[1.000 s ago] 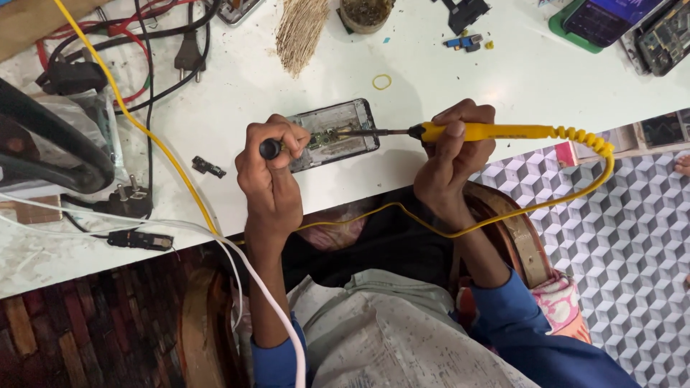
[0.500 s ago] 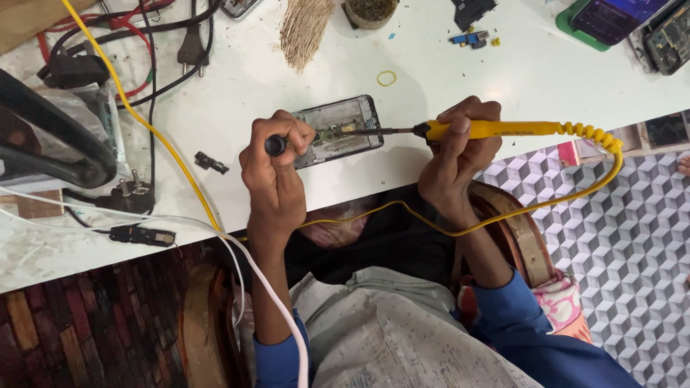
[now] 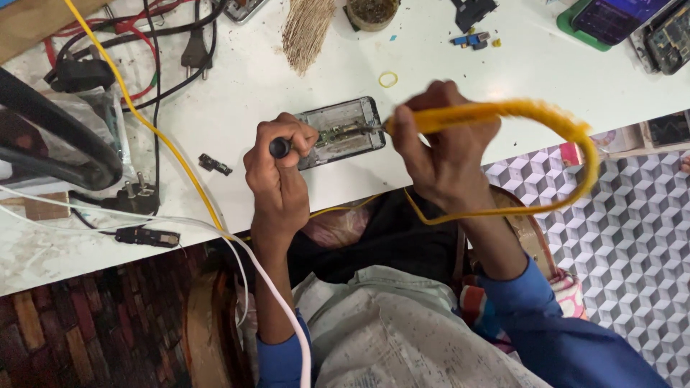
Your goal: The person is repairing a mobile phone using a soldering iron and a screwdriver. They are working on the internal components of the phone, which is placed on a cluttered workbench.
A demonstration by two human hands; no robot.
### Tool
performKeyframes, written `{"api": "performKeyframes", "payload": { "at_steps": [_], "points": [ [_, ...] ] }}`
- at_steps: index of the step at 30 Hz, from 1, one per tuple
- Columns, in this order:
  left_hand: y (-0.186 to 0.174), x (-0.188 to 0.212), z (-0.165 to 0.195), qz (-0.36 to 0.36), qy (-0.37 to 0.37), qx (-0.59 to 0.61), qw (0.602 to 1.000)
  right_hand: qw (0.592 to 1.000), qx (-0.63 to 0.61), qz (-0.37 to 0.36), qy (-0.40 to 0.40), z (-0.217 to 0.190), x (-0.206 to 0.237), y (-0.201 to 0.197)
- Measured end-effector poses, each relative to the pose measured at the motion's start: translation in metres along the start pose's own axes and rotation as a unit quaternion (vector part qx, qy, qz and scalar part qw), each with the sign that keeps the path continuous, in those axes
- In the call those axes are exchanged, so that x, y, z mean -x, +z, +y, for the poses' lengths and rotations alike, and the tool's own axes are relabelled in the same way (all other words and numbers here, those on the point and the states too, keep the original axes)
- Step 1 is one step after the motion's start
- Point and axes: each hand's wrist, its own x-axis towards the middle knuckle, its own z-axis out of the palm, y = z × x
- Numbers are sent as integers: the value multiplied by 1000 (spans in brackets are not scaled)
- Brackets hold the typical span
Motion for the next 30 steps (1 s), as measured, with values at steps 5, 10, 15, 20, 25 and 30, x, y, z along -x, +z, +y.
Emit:
{"api": "performKeyframes", "payload": {
  "at_steps": [5,10,15,20,25,30],
  "points": [
    [0,-1,3,4,-20,-19,1000,988,-92,-114,38,-25,-39,-14],
    [0,1,2,4,-26,-1,1000,992,-64,-96,42,-29,-42,-12],
    [-1,2,1,4,-27,-5,1000,994,-50,-5,98,-13,-10,3],
    [1,-4,-1,12,-4,-14,1000,930,-231,257,126,41,15,20],
    [0,-3,-1,1,-17,-15,1000,919,-275,215,183,111,6,23],
    [2,-3,0,11,-21,-15,1000,946,-255,136,149,115,0,25]
  ]
}}
